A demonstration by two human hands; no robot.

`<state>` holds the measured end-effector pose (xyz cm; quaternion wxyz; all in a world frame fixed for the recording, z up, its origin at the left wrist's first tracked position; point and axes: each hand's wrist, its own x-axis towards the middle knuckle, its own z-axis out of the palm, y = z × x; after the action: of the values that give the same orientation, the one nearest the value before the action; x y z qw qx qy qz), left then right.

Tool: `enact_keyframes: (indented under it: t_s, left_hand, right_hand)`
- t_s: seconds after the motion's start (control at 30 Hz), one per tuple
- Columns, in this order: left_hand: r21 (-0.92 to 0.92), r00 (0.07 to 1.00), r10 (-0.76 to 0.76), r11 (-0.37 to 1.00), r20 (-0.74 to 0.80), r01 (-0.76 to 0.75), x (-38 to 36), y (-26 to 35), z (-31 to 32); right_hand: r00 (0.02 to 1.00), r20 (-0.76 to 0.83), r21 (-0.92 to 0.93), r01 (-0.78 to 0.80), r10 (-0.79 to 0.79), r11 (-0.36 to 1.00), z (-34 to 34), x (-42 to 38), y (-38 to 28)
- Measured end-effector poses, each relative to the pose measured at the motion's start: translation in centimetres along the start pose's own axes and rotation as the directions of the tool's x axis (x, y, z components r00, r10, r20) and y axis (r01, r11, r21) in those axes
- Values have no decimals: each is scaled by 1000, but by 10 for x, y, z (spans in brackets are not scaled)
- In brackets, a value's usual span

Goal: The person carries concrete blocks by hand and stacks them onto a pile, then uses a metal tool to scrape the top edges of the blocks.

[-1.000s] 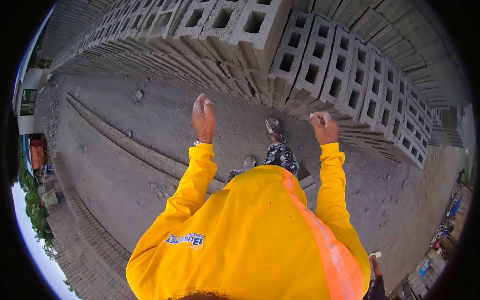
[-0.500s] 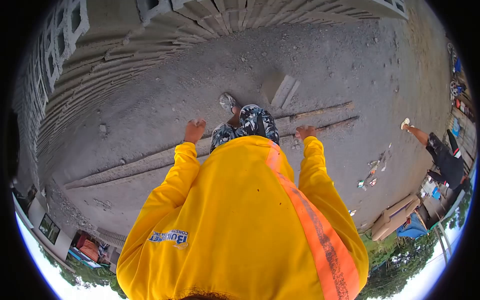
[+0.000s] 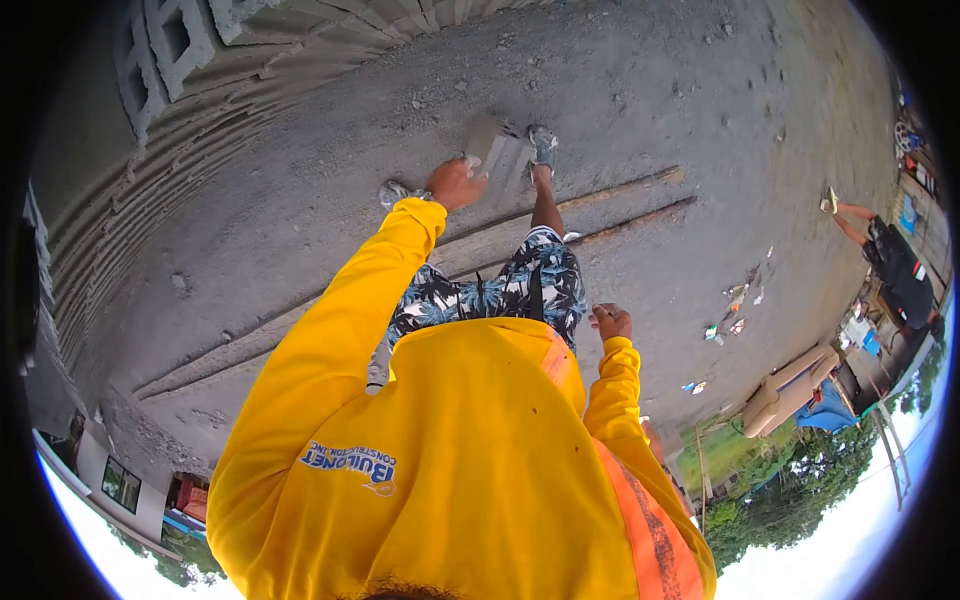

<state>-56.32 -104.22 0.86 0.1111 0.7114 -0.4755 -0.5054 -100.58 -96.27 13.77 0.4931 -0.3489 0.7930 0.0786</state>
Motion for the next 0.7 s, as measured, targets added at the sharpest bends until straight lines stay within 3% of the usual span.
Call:
enact_keyframes:
  t_s: [0.07, 0.1, 0.13, 0.17, 0.23, 0.3, 0.43, 0.5, 0.63, 0.7]
  left_hand:
    - [112, 999, 10, 994, 34, -14, 37, 32, 11]
    - [156, 998, 3, 988, 64, -13, 47, 48, 20]
    - [210, 997, -4, 978, 75, -12, 71, 60, 23]
    - [192, 999, 5, 981, 44, -13, 94, 56, 51]
    - [297, 990, -57, 955, 128, 17, 116, 59, 83]
    - [386, 984, -69, 923, 163, 1, 158, 57, 102]
    - [470, 862, -201, 881, 466, -48, 210, 35, 123]
    - [487, 849, -262, 873, 459, 6, 221, 32, 130]
    - [533, 841, -327, 844, 431, 55, 221, 41, 135]
    - [542, 860, -324, 838, 395, 66, 211, 38, 131]
  right_hand:
    - [997, 53, 7, -60, 59, 998, -25, 29, 14]
    - [994, 88, -89, -62, 70, 994, -43, 37, 16]
    - [990, 128, -176, -38, 61, 984, -54, 68, 2]
    - [988, 155, -178, 17, 11, 984, -68, 104, -10]
    - [982, 190, -175, 47, -13, 984, -111, 130, -9]
    - [992, 108, 5, 70, -70, 998, -143, 144, -60]
    - [996, -8, 29, 84, -84, 996, -184, 151, -155]
    - [994, -36, 54, 104, -102, 993, -191, 161, -167]
    - [998, 63, 38, 7, -10, 999, -173, 177, -170]
    - [990, 116, 69, 67, -74, 995, -155, 191, -165]
